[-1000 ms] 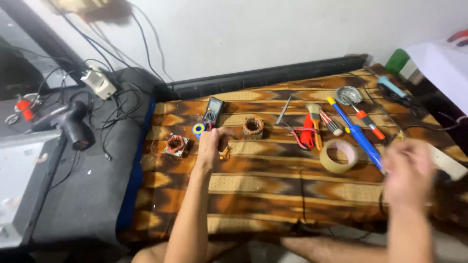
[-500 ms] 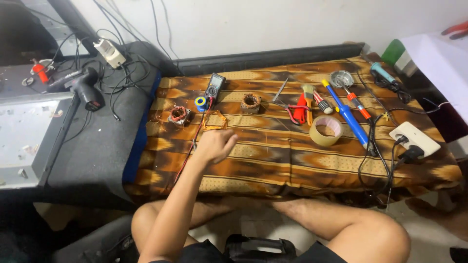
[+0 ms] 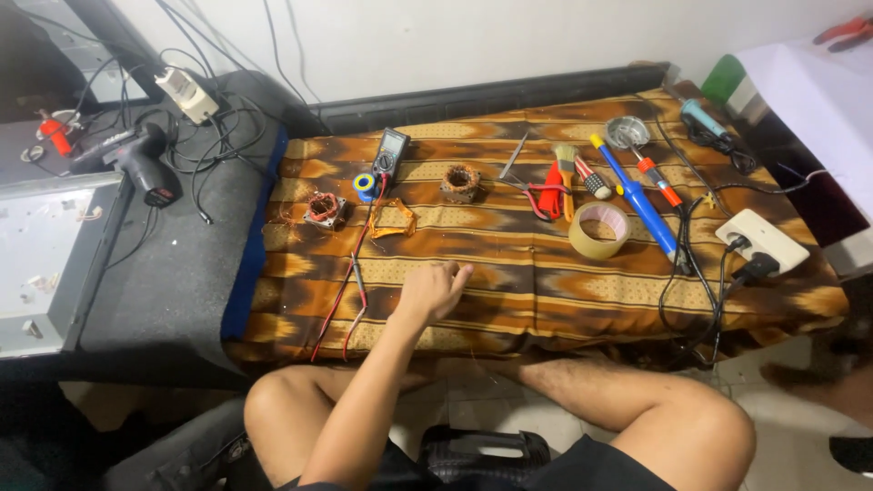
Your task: The person is repairing or winding a motor stator by manually manipulating copper wires around the core.
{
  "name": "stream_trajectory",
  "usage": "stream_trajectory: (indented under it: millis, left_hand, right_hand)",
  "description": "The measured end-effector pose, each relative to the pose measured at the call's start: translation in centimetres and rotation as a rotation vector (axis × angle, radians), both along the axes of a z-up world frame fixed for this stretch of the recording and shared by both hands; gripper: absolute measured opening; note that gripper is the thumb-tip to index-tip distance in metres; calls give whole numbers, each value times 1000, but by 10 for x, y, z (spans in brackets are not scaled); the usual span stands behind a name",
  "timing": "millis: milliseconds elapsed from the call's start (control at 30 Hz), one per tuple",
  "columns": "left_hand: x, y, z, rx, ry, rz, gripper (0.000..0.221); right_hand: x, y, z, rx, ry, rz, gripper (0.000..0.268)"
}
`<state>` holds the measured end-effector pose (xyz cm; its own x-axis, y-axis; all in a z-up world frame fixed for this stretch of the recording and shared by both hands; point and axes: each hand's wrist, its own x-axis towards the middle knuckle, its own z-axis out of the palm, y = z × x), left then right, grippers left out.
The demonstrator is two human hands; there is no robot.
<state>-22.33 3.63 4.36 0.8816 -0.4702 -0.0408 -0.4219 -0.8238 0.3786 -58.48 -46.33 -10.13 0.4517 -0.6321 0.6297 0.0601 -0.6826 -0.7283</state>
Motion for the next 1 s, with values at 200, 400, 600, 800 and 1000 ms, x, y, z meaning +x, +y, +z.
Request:
stream_trajectory:
  millis: [200, 400, 600, 800, 1000]
  left_hand:
    - [-19, -5, -9, -52, -15, -69, 57]
    - [-49, 0, -6, -91, -67, -202, 53]
    - [-45, 35, -23, -691, 66, -23, 38]
    - [-43, 42, 19, -1162, 74, 39, 33]
    - [-55, 48, 49, -920, 23, -63, 20]
  right_hand:
    - [235, 191, 155, 300, -22, 472, 30]
    - [497, 230, 33, 258, 569, 819, 63]
    - [420, 251, 96, 580, 401, 718, 29]
    - [398, 226, 71, 275, 544, 552, 33]
    - [375, 244, 124, 593, 350, 746, 28]
